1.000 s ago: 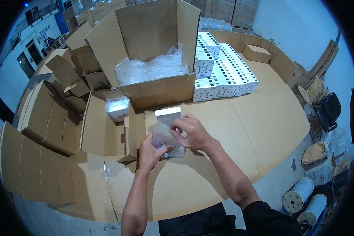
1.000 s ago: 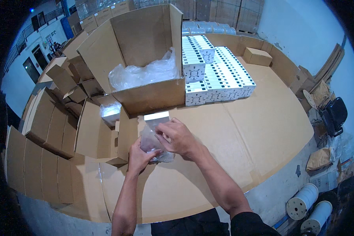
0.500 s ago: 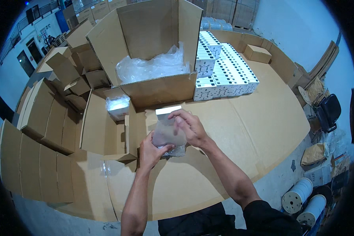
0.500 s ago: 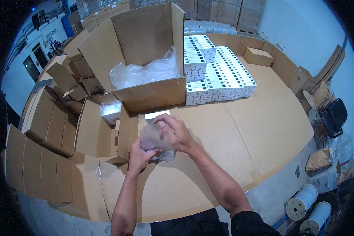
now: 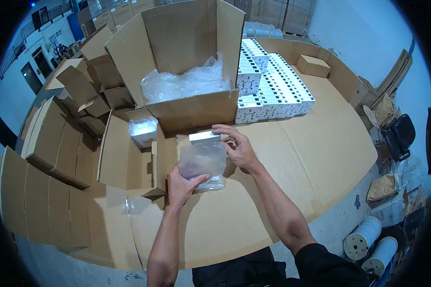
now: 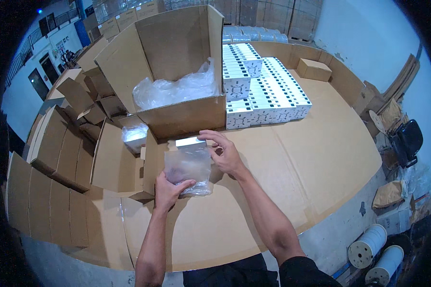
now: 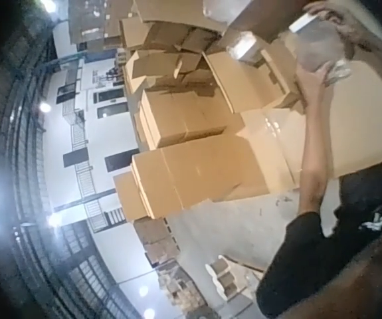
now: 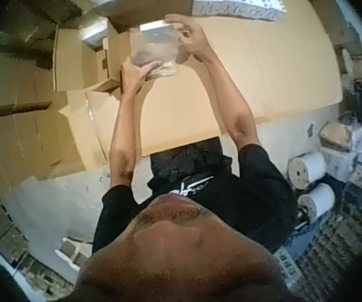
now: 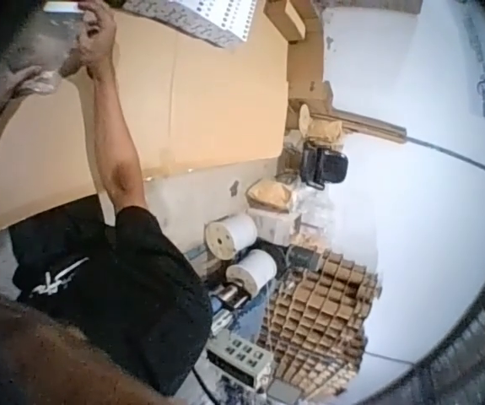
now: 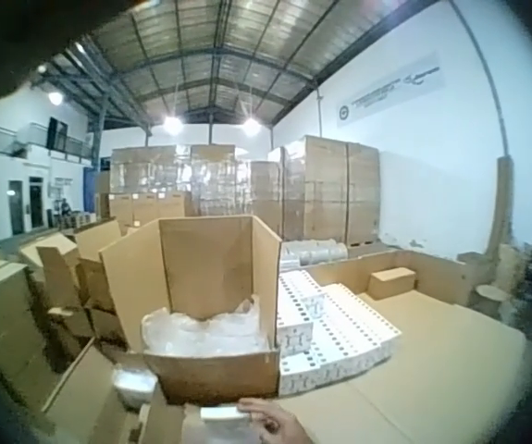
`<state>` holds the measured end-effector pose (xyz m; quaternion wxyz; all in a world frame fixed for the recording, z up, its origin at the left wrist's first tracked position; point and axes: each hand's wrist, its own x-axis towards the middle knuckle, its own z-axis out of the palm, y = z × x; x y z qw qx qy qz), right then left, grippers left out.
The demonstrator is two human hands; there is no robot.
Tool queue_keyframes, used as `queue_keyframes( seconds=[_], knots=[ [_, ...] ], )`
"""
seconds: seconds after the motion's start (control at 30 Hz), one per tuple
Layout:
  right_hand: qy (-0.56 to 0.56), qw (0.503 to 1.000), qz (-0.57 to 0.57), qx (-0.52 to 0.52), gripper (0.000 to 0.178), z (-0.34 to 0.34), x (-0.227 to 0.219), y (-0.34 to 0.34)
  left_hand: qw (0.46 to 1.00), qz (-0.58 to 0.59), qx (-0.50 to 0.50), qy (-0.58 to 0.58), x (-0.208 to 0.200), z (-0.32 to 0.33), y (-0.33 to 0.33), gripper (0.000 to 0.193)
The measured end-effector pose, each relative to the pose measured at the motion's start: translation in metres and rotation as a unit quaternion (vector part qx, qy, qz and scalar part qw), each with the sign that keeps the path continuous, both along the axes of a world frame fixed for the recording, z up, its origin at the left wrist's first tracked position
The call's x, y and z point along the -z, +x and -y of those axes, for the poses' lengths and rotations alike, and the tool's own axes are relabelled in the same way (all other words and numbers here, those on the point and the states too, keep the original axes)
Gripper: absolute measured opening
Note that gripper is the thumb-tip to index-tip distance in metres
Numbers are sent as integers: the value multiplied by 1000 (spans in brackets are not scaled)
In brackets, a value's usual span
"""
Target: Packaging items into bubble wrap and placing them into cardboard boxes in a warehouse.
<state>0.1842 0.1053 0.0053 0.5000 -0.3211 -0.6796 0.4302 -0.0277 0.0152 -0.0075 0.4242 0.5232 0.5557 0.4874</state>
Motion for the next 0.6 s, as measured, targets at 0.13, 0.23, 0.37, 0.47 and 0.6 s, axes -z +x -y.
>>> queue_keyframes(
  seconds=[0.13, 0.23, 0.37, 0.47, 0.6],
  knots=[
    [-15, 1000, -2, 24, 37, 1, 4, -7, 1000, 1, -3, 20, -2, 0, 1, 67],
    [-28, 998, -26, 50, 32, -3, 15, -11, 999, 13, 2, 29, -1, 1, 0, 65],
    [-29, 986, -139, 89, 25, -8, 17, -9, 1000, -8, 4, 11, -8, 1, 3, 66],
    [-41, 964, -247, 90, 24, -8, 10, -7, 1000, -3, 6, 13, -7, 2, 0, 66],
    [-125, 903, -411, 16, 21, -5, 5, -4, 1000, -23, -3, 1, -18, 6, 3, 66]
  ],
)
